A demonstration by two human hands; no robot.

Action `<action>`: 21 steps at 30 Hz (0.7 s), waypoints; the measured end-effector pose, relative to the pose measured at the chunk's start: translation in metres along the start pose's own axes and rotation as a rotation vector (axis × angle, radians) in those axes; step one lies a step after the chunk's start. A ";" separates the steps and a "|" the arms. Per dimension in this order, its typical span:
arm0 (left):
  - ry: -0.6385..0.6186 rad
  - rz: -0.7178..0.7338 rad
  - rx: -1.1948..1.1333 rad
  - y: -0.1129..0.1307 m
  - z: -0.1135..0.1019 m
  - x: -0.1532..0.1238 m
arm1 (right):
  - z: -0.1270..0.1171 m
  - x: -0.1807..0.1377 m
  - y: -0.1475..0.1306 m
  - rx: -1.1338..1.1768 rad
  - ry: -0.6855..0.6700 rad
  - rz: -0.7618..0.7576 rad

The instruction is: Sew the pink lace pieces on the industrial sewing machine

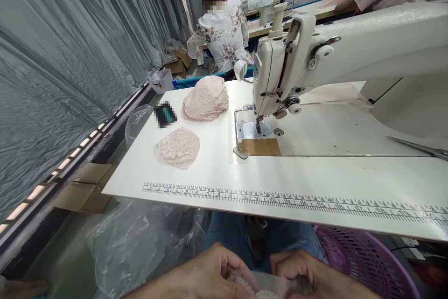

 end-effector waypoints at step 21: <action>0.028 -0.013 -0.100 0.007 0.002 -0.004 | 0.002 0.004 0.004 -0.043 0.032 -0.010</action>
Point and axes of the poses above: each hand's wrist, its own x-axis towards the middle knuckle, its own z-axis out of the palm, y = z × x, the point moved 5 cm from there along x, towards the middle knuckle, and after that the axes turned 5 degrees about x, right-handed, at the moved point
